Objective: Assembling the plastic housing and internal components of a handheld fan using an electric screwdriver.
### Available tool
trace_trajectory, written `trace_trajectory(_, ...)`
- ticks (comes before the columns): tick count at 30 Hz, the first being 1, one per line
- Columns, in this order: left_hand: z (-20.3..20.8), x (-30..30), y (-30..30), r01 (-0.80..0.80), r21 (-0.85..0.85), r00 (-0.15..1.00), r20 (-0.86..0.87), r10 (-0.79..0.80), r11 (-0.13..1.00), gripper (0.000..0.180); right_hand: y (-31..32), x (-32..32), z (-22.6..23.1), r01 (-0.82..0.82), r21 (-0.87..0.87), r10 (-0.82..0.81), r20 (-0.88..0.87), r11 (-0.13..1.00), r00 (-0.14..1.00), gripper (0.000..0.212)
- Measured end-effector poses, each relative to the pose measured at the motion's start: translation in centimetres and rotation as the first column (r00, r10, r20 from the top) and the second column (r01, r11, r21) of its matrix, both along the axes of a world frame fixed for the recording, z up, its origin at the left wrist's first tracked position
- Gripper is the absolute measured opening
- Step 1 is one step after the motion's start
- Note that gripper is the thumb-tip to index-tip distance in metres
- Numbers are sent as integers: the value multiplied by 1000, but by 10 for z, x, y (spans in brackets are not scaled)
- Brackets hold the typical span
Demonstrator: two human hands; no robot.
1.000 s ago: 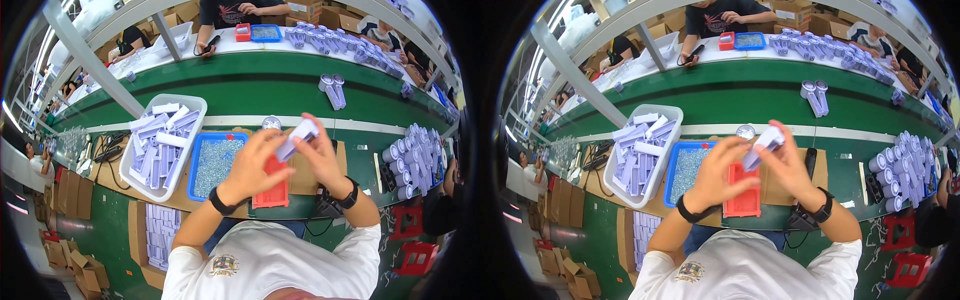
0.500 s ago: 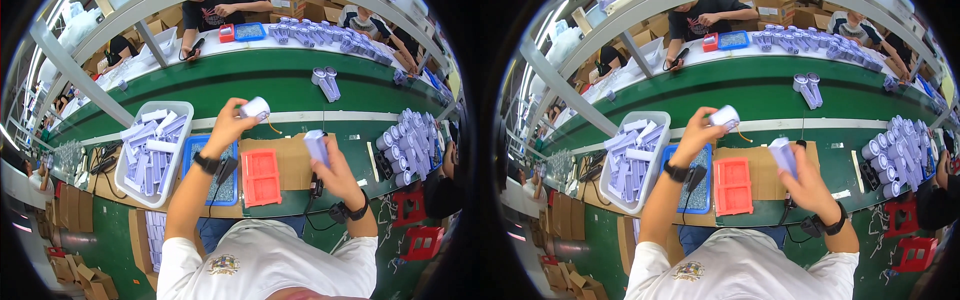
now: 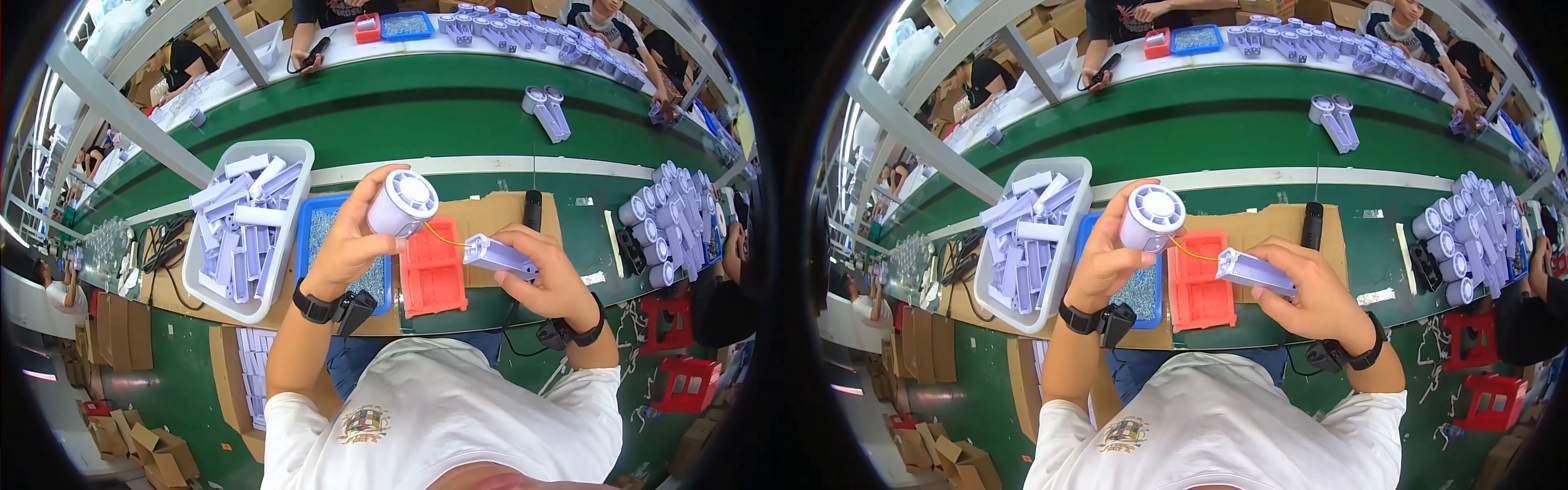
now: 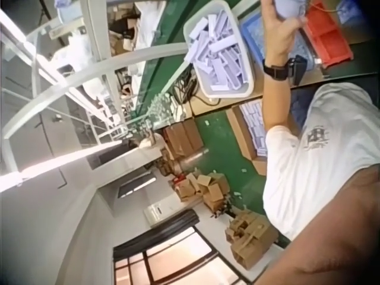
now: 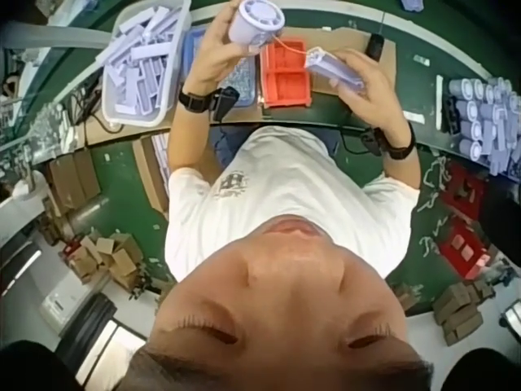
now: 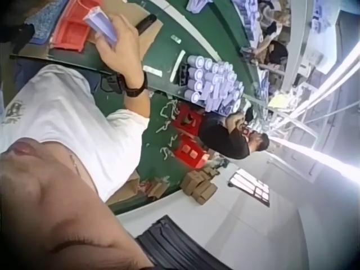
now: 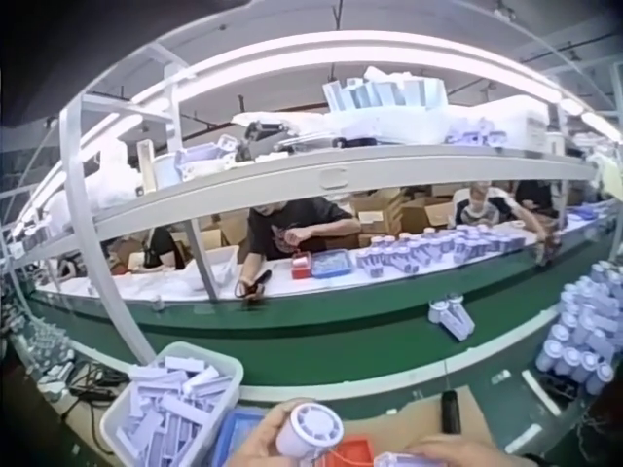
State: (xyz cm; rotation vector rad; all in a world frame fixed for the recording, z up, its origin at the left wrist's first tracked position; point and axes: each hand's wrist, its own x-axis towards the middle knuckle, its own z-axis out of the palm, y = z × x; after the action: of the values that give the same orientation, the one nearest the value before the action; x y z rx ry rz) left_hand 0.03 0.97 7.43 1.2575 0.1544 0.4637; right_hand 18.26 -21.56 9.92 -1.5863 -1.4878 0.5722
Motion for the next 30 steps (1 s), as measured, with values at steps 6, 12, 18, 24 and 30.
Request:
trace_trajectory(6, 0, 1, -5, 32, 52, 999, -41, -30, 998, 87, -2, -3, -1, -6, -29, 7, 19, 1000, 1000, 35)
trace_trajectory(12, 0, 1, -22, 12, 102, 1000, -10, -11, 995, 89, 0, -12, 2, 13, 26, -15, 92, 1000, 996, 39)
trace_trajectory(18, -23, 0, -52, -129, 110, 985, 130, 115, 986, 87, 0, -33, -1, 181, 191, -186, 6, 965, 983, 48)
trace_trajectory(24, -45, 4, -62, -197, -66, 941, 266, 208, 978, 77, 9, -57, -12, 274, 436, -236, -140, 857, 962, 52)
trace_trajectory(30, -55, -2, -52, -308, 44, 881, 391, 267, 950, 74, 15, -58, 2, 161, 434, -216, 80, 887, 973, 40)
